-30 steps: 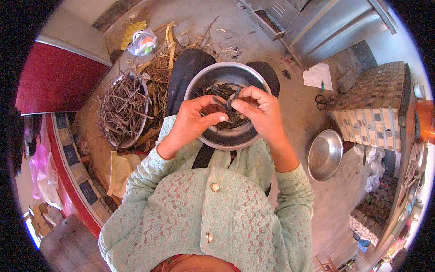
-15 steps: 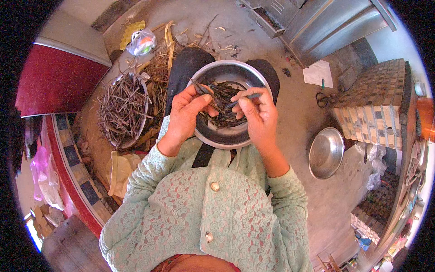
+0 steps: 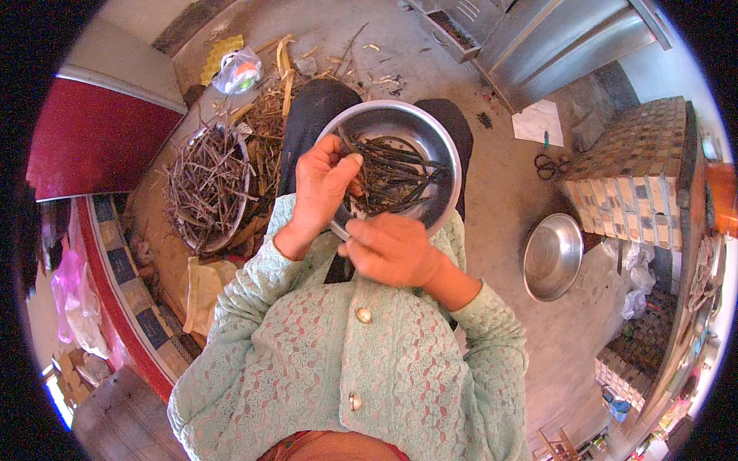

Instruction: The person sits on the floor and uses both hands to peel and break apart dried dark vegetable strips over a metal bowl. The person repeatedly picks up pieces, peels off outer layers, and places the processed pieces into the bowl.

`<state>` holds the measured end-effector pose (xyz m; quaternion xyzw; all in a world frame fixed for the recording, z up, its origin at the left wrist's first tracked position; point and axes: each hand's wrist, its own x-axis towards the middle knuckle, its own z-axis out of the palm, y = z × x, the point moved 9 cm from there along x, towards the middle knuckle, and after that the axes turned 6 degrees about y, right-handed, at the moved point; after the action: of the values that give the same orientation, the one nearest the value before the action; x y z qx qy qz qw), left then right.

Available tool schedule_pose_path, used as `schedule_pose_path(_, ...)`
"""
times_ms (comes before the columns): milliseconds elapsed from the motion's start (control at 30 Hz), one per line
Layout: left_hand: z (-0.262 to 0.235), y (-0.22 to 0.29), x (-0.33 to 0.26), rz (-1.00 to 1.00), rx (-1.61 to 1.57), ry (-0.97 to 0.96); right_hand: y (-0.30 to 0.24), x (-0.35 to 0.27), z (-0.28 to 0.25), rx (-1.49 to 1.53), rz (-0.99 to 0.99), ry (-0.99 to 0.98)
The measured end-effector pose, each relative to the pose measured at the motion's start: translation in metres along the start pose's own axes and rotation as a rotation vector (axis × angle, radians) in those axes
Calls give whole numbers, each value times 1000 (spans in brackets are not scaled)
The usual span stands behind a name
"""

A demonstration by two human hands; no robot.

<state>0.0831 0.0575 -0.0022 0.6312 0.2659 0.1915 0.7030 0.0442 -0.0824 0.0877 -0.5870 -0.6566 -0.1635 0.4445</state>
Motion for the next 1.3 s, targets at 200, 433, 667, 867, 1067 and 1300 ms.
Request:
schedule_pose_path(200,13,-2,0,4,305,-211,28,-5,-10,95,320,121)
schedule_pose_path(433,24,33,-15,306,336,-304,107,-63,-12,777,1208,566)
schedule_pose_path(667,34,9,-28,26,128,-488,105,-61,-7,661,1198,446)
schedule_pose_path(867,33,1,-27,4,191,-463,106,-66,0,656,1233,380)
schedule_pose_path(1067,33,1,-28,-11,182,-461,107,-63,3,737,1234,466)
schedule_pose_path(1300,33,-4,-31,-20,19,-466,104,-66,4,747,1271,476)
